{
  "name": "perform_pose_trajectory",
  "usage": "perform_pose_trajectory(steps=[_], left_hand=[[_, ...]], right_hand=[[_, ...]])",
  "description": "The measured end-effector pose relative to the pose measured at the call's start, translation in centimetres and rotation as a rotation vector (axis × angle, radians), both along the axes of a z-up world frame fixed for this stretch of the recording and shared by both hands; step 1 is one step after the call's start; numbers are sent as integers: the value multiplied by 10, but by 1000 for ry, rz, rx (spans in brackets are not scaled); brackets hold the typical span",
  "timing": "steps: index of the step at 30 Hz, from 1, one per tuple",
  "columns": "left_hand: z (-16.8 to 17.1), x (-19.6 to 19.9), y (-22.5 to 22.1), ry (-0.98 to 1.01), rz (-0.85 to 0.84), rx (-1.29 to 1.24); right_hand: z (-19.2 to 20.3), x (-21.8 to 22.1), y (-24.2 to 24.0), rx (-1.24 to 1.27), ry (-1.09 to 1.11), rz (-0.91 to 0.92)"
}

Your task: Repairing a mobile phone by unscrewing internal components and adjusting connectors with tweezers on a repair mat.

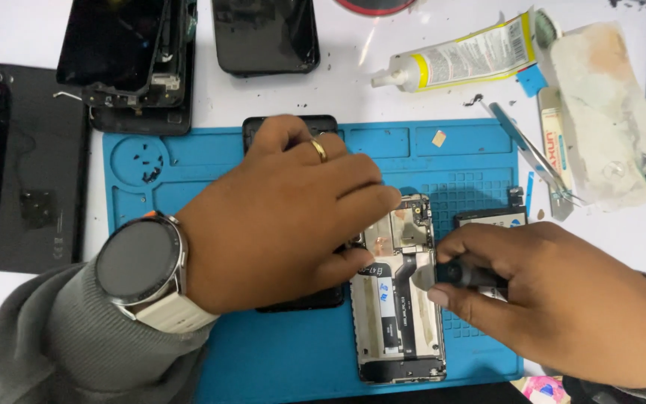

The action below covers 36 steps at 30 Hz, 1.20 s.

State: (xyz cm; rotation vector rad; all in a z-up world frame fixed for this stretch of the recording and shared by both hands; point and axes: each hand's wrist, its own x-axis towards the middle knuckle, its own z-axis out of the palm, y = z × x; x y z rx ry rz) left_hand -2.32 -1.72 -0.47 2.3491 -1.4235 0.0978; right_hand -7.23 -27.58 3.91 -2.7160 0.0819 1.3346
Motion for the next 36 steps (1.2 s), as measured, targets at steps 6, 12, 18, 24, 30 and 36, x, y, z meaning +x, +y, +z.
perform_pose_trajectory(steps=[6, 12, 18, 24, 30, 36], left_hand=[[-3, 5, 5, -7, 36, 126], [-1, 5, 7, 10, 35, 155], [0, 5, 7, -25, 47, 171], [2, 5, 8, -45, 53, 207], [4, 6, 6, -3, 34, 194], [6, 4, 5, -49, 15, 135]], right_hand=[[-9, -2, -3, -67, -13, 34], [-13, -9, -22, 97, -256, 69], [-18, -14, -61, 499, -324, 402], [-40, -21, -75, 510, 2, 588], [-32, -12, -70, 526, -125, 581], [-35, -11, -70, 398, -38, 462]])
